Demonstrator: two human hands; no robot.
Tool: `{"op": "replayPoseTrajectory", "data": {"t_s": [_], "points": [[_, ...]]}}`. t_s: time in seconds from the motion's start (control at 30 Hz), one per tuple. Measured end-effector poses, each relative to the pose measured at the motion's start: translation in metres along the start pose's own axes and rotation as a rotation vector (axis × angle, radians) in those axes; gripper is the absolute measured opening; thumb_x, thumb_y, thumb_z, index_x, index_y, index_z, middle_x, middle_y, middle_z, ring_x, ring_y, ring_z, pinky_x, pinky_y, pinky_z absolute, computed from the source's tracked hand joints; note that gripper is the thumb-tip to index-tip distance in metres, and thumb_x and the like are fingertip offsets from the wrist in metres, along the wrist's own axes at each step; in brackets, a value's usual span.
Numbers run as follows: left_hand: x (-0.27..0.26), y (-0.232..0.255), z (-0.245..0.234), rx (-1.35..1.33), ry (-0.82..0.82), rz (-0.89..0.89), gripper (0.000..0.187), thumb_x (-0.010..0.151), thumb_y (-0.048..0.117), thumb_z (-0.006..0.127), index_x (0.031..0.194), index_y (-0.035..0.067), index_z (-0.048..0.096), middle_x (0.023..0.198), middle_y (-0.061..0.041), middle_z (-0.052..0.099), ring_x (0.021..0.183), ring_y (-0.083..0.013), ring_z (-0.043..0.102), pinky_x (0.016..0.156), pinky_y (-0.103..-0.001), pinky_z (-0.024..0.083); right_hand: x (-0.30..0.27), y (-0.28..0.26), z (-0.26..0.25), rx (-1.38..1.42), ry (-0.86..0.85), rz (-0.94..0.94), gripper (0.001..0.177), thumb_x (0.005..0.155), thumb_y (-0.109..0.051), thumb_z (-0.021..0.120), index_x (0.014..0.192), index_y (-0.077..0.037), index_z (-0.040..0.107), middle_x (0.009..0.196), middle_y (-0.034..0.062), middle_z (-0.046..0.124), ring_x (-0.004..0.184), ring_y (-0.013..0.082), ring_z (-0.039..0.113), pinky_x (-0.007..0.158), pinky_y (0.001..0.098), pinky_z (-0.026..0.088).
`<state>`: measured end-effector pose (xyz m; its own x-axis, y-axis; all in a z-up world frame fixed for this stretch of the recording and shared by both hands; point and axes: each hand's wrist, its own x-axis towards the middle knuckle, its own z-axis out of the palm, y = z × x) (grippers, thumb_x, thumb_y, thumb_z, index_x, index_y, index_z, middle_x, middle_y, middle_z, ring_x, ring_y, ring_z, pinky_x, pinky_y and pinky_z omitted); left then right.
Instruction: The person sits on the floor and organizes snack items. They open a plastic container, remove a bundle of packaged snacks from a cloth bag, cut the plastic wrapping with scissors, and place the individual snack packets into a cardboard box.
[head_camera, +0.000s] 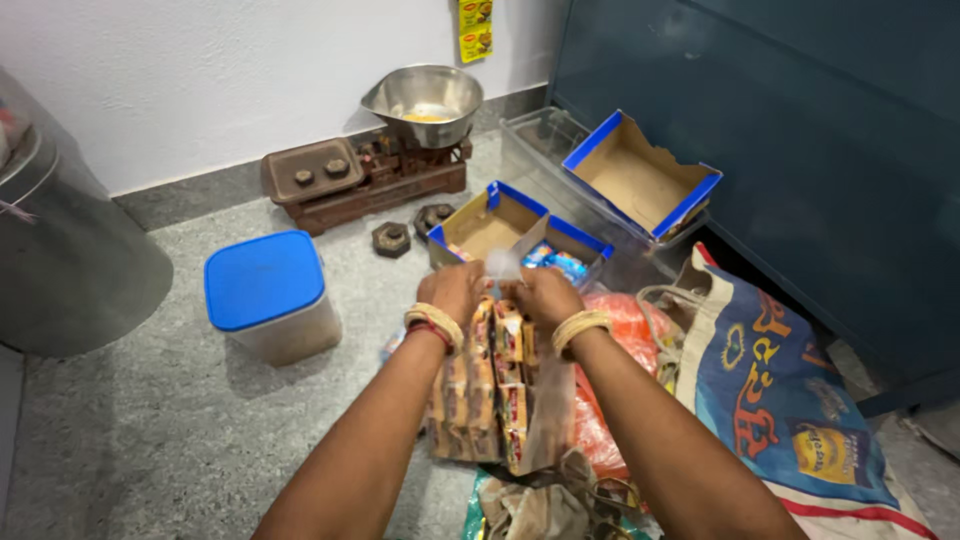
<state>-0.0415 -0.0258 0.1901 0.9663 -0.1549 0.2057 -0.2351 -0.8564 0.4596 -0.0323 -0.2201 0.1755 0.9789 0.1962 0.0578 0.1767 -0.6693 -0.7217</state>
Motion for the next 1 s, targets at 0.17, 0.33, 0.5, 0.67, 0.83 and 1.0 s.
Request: {"op": "replayPoseTrajectory", "data": {"t_s": [0.17,0.33,0.5,0.67,0.83,1.0], "points": [[0.002,-0.015,0.001,0.017,-0.026,0.073,0.027,0.09,0.04,0.066,0.109,0.021,0.067,0.115,-0.011,0.07,0.108,-0.0405,0.065,0.086,-0.055,0.052,-0.004,-0.004,-0.005,-0.031,0.047,-0.1,0.016,0.087,-0.019,0.064,0.088,-0.009,0.075,0.07,0.012,0.071,0.061,0.0205,0.066,0.063,0.038,0.053],[0.002,-0.028,0.015,0.008,0.024,-0.105,0.048,0.081,0.031,0.077,0.125,0.02,0.062,0.133,-0.013,0.059,0.12,-0.0434,0.055,0.093,-0.058,0.048,-0.001,-0.005,-0.003,0.035,0.001,-0.035,0.015,0.085,-0.015,0.062,0.084,-0.009,0.075,0.067,0.0069,0.071,0.059,0.0154,0.064,0.058,0.0344,0.051],[0.009,-0.045,0.035,-0.118,0.14,-0.2,0.038,0.084,0.012,0.073,0.121,0.015,0.067,0.116,-0.019,0.07,0.108,-0.0416,0.066,0.096,-0.053,0.052,0.005,0.013,0.006,0.149,-0.068,0.013,0.016,0.091,-0.016,0.064,0.085,-0.007,0.076,0.065,0.0017,0.066,0.057,0.0133,0.057,0.052,0.0311,0.047],[0.018,-0.083,0.036,-0.533,0.216,-0.318,0.03,0.085,0.022,0.067,0.114,0.013,0.07,0.105,-0.015,0.072,0.09,-0.0346,0.067,0.081,-0.047,0.054,0.023,0.061,0.01,0.254,-0.037,0.053,0.02,0.087,-0.01,0.058,0.094,-0.012,0.077,0.072,-0.0029,0.07,0.059,0.0101,0.062,0.051,0.0302,0.053],[0.06,-0.138,0.025,-1.423,0.151,-0.562,0.033,0.09,0.035,0.057,0.107,0.01,0.071,0.096,-0.01,0.073,0.072,-0.0269,0.068,0.064,-0.041,0.054,0.034,0.106,0.005,0.281,-0.015,0.09,0.019,0.098,-0.024,0.066,0.093,-0.008,0.075,0.072,0.0014,0.067,0.063,0.0122,0.057,0.054,0.0308,0.049],[0.047,-0.1,0.082,-0.667,0.228,-0.165,0.054,0.091,0.05,0.065,0.121,0.005,0.065,0.116,-0.02,0.072,0.106,-0.0318,0.069,0.093,-0.04,0.054,0.031,0.095,0.02,0.494,-0.121,0.155,0.015,0.096,-0.019,0.063,0.096,-0.01,0.075,0.072,-0.0014,0.064,0.062,0.0104,0.057,0.053,0.0286,0.049]]}}
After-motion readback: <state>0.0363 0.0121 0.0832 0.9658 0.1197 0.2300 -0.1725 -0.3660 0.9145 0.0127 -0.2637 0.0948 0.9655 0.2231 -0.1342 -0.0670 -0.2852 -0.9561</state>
